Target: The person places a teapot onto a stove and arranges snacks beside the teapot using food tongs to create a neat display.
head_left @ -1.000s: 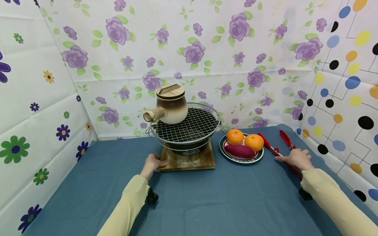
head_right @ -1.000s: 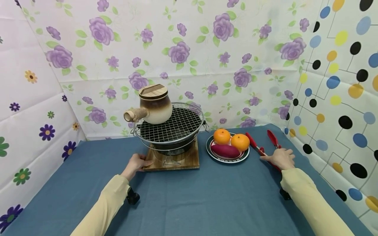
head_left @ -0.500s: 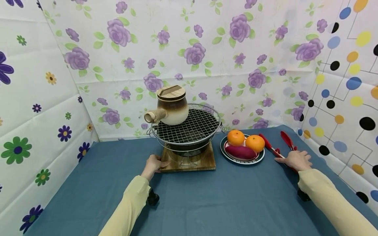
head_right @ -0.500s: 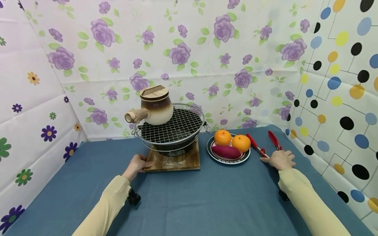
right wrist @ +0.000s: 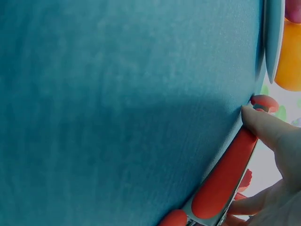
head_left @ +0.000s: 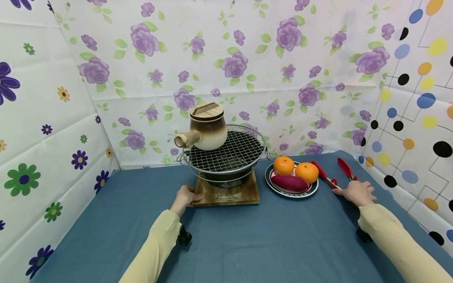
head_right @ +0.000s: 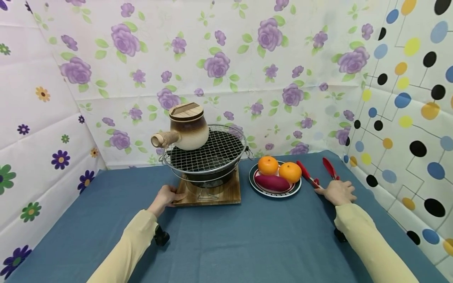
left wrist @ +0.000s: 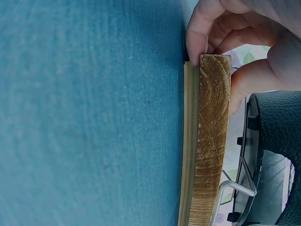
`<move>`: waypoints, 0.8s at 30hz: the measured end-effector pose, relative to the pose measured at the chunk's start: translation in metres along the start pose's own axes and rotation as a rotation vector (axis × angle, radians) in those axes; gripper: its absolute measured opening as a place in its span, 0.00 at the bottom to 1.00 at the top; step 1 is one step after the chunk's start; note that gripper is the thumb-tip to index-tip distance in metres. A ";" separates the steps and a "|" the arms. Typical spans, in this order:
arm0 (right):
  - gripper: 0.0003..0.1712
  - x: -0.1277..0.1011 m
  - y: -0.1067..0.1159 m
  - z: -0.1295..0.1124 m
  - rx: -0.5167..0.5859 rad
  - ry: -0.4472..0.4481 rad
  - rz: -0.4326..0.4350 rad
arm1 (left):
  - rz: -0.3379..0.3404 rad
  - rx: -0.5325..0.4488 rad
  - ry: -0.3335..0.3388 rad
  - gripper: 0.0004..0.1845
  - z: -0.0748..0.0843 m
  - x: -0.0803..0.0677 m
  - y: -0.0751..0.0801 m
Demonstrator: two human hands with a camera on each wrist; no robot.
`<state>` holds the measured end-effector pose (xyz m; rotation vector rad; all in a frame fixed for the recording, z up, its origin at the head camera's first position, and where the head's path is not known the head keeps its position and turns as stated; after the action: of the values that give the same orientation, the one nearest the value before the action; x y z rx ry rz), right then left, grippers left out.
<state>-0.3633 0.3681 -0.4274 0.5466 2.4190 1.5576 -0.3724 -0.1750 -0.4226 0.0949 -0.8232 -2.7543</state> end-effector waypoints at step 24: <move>0.43 -0.007 0.027 0.013 0.037 0.164 0.061 | 0.004 0.012 -0.003 0.14 0.001 -0.002 0.001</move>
<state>-0.3464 0.3862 -0.4083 0.5234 2.5795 1.6449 -0.3706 -0.1742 -0.4212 0.0910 -0.8396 -2.7467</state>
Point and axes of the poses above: each hand's wrist, its own x-axis towards the middle knuckle, its own y-axis out of the back of the hand, z = x × y, the point moved 4 cm from there along x, towards the middle knuckle, and after that the axes turned 12 degrees about z, right-handed, at the moved point
